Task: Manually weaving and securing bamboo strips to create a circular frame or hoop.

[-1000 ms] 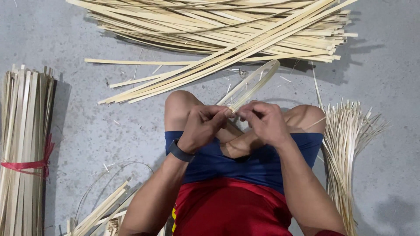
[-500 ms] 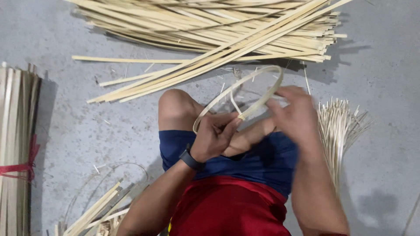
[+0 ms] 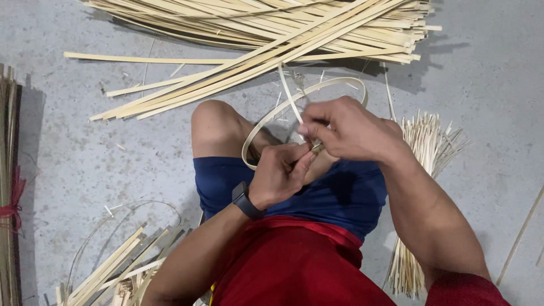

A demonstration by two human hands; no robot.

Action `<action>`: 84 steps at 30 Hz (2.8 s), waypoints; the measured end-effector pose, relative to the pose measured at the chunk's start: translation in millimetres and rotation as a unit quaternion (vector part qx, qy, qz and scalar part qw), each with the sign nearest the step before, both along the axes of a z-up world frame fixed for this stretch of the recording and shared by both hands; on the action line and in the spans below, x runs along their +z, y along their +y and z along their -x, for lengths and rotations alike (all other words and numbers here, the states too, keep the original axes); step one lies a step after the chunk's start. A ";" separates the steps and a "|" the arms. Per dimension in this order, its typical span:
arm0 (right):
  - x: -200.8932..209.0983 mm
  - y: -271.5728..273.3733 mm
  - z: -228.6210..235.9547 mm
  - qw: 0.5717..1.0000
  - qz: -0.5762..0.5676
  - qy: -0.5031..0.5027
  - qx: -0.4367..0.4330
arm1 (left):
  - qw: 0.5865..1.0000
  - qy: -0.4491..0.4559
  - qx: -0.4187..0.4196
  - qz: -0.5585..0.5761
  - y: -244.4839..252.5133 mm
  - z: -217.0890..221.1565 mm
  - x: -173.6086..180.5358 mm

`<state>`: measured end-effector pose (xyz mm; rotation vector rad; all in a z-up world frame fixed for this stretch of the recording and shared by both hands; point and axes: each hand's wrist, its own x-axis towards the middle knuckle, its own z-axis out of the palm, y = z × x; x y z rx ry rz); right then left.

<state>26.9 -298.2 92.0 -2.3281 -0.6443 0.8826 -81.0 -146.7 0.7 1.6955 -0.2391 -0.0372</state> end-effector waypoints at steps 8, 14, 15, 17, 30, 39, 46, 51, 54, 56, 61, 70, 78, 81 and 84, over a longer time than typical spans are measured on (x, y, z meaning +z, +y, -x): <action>5.9 -23.5 93.0 0.941 -0.284 -0.139 -0.118 | 0.994 0.092 0.014 0.052 20.8 -29.7 -7.2; -142.5 -38.7 75.7 0.555 -0.683 0.279 -0.384 | 0.986 0.115 -0.051 0.111 26.1 -14.6 19.8; -144.2 -29.8 49.0 0.552 -0.655 0.323 -0.402 | 0.983 0.115 -0.080 0.119 21.9 -18.7 21.1; -113.2 0.0 29.5 0.595 -0.682 0.312 -0.289 | 0.970 0.142 -0.143 0.140 21.5 -16.3 13.2; -65.7 -46.0 42.5 0.957 -0.274 -0.018 -0.093 | 0.960 0.154 -0.129 0.193 59.2 -31.4 10.9; 26.3 33.0 52.2 0.861 -0.321 -0.379 0.109 | 0.997 0.079 -0.003 -0.025 46.3 -41.1 14.0; -129.0 -15.3 97.8 0.881 -0.369 -0.176 -0.239 | 0.980 0.153 0.102 0.073 64.9 -24.7 28.4; -153.3 24.9 8.9 0.617 -0.628 0.366 -0.303 | 0.963 0.141 -0.204 0.102 38.1 -17.3 66.3; -61.1 54.7 -8.2 0.633 -0.689 0.350 -0.037 | 0.935 0.160 -0.271 0.166 33.1 -13.4 50.0; -48.9 58.0 -9.3 0.669 -0.658 0.340 -0.064 | 0.949 0.151 -0.235 0.144 41.4 -14.3 44.3; -83.0 -0.5 5.1 0.893 -0.430 -0.040 -0.124 | 0.988 0.057 -0.107 0.093 52.2 -42.4 36.8; 4.9 -4.0 36.9 0.870 -0.177 -0.460 0.030 | 0.947 -0.250 -0.070 -0.188 38.0 -75.0 -14.1; -230.4 -29.4 38.9 0.568 -0.586 0.323 -0.480 | 0.971 0.172 -0.072 0.147 47.4 -41.4 17.6; -164.2 -1.5 -13.4 0.628 -0.687 0.312 -0.189 | 0.951 0.146 -0.219 0.161 19.1 -24.7 38.6; -43.4 38.1 -17.8 0.711 -0.636 0.299 -0.001 | 0.927 0.202 -0.255 0.188 11.3 -26.3 36.9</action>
